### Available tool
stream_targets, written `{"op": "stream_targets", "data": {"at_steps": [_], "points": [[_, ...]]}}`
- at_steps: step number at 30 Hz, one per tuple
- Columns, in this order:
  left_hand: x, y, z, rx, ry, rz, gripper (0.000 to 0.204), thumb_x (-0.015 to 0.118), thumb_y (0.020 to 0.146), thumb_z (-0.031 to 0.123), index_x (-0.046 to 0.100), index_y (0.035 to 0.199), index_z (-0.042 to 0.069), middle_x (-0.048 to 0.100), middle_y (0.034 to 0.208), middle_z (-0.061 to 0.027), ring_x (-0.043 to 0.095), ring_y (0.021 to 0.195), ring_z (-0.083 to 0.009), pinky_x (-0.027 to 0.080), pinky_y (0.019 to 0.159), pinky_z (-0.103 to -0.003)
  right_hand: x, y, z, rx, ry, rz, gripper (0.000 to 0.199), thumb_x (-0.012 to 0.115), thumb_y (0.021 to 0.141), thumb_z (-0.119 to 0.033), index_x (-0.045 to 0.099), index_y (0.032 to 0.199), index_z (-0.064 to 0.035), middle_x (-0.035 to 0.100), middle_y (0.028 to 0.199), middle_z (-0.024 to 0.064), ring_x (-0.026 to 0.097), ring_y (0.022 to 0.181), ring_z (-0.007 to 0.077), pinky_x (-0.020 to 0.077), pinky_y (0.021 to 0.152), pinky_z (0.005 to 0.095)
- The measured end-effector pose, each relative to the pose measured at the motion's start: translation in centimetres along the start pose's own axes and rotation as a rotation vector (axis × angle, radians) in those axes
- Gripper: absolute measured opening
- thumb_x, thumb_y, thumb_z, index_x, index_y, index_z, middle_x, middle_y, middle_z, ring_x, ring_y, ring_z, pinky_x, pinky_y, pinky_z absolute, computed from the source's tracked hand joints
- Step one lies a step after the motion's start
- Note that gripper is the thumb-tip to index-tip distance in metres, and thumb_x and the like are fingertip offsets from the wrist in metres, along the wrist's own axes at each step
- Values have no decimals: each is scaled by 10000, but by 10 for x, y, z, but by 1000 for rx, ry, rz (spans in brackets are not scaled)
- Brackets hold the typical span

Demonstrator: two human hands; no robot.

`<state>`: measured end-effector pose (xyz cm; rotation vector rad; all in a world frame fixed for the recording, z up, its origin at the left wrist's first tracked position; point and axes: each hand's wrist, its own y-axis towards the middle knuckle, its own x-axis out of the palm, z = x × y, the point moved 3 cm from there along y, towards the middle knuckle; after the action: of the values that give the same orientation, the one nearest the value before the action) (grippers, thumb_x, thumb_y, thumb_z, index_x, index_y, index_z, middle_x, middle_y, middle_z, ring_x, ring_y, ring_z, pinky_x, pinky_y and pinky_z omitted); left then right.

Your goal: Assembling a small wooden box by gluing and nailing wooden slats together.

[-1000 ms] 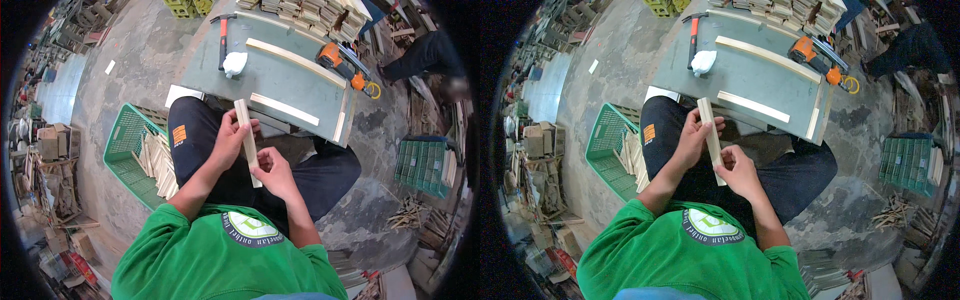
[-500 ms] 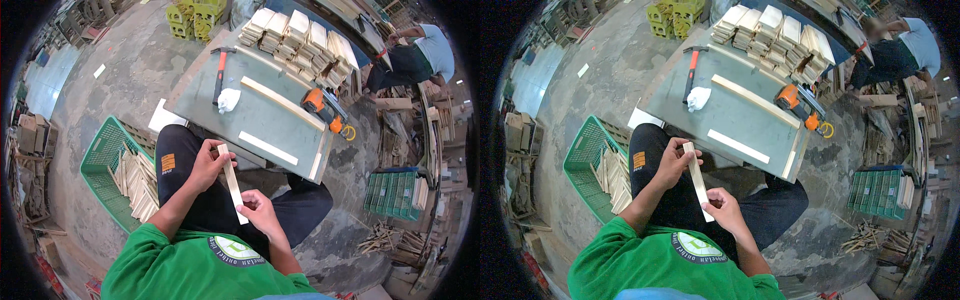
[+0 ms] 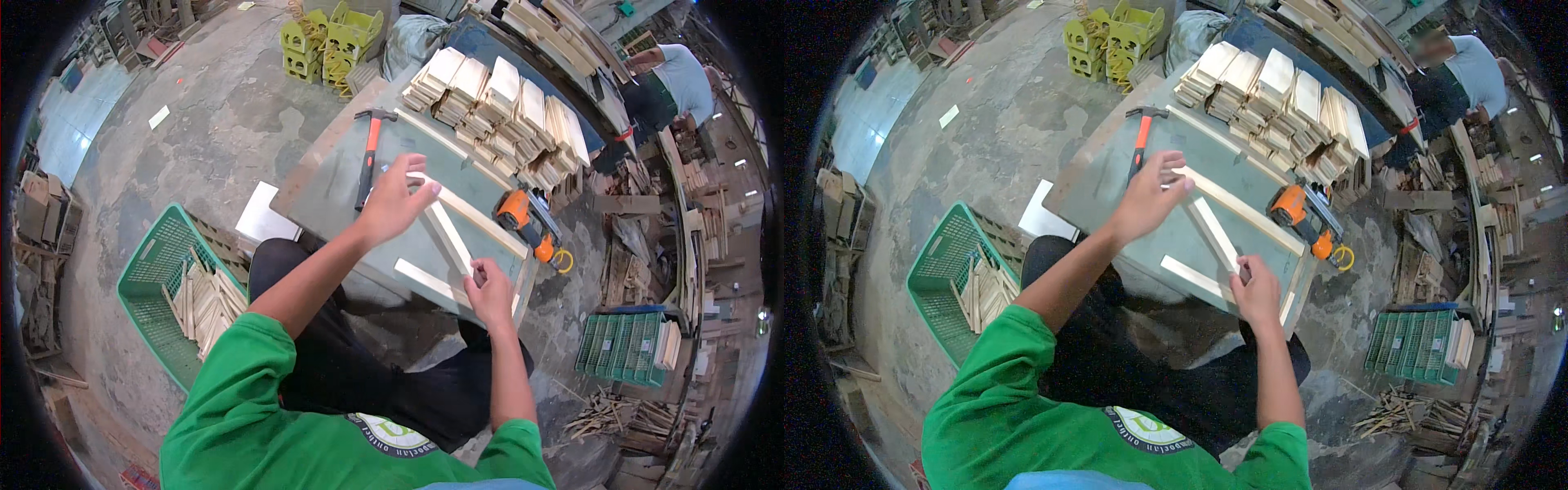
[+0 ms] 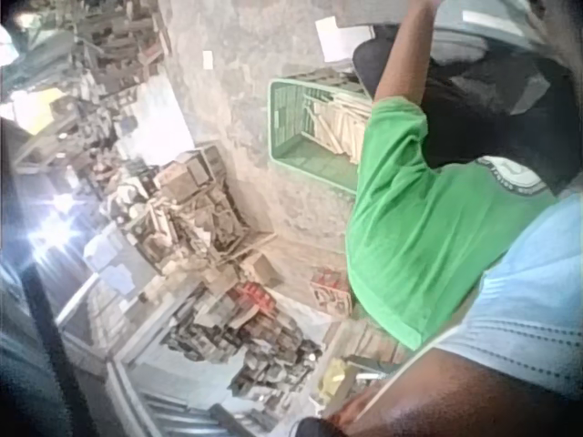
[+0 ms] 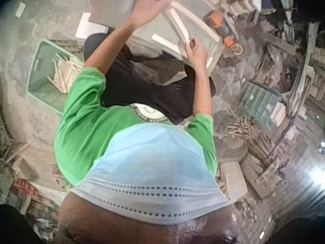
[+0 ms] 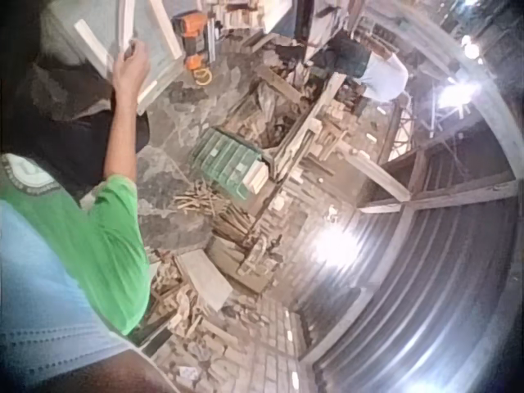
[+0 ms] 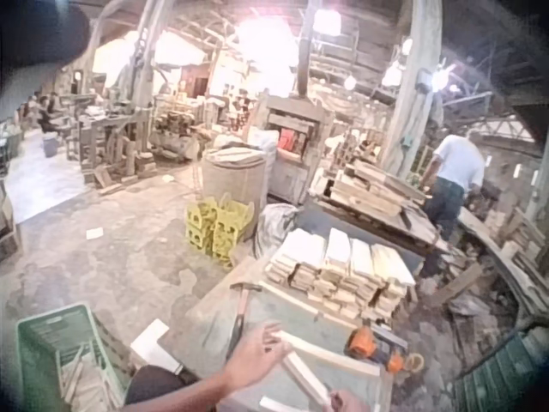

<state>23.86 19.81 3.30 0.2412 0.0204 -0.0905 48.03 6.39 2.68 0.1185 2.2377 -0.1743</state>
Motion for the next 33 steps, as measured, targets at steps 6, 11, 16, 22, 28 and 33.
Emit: {"op": "stream_targets", "data": {"at_steps": [6, 11, 16, 22, 28, 33], "points": [[-40, 62, -48, -21, 14, 213, 186, 647, 924, 142, 668, 1005, -23, 711, 856, -107, 679, 774, -154, 532, 706, -313, 5, 31, 1, -174, -514, -238, 315, 766, 796, -163, 629, 1061, -64, 644, 1087, 143, 615, 1022, 367, 504, 896, 451], [-52, 79, -75, -46, -36, 339, 125, 630, 922, 106, 671, 934, -12, 673, 741, -67, 625, 666, -103, 499, 623, -287, -23, 139, -103, -592, -595, -65, 401, 780, 775, -152, 617, 1130, -65, 614, 1132, 137, 600, 1049, 348, 508, 909, 439], [-50, 96, -95, -87, -46, 337, 100, 629, 922, 87, 672, 920, -3, 666, 733, -60, 620, 650, -104, 498, 606, -284, 6, 285, -181, -605, -861, 150, 354, 702, 833, -136, 606, 1167, -71, 648, 1107, 134, 657, 1009, 307, 567, 816, 408], [-44, 110, -107, -67, -141, 335, 86, 636, 912, 69, 668, 909, -11, 662, 738, -60, 626, 647, -110, 501, 609, -286, 23, 361, -183, -484, -1086, 104, 157, 647, 832, -42, 639, 980, 7, 726, 917, 166, 723, 870, 336, 596, 709, 412], [-48, 108, -106, -194, -407, 143, 180, 643, 952, 145, 639, 1053, -3, 701, 927, -70, 662, 756, -135, 539, 713, -282, -6, 298, -222, -410, -860, 309, 172, 623, 843, -29, 605, 1013, -10, 707, 876, 211, 707, 810, 385, 584, 706, 450], [-51, 106, -79, -367, -1090, -96, 425, 541, 1012, 324, 502, 1316, 30, 632, 1250, -146, 646, 1070, -236, 528, 949, -406, 40, 187, -224, -457, -183, 175, 331, 672, 836, -72, 561, 1147, -46, 680, 919, 248, 685, 779, 409, 558, 684, 482]]}}
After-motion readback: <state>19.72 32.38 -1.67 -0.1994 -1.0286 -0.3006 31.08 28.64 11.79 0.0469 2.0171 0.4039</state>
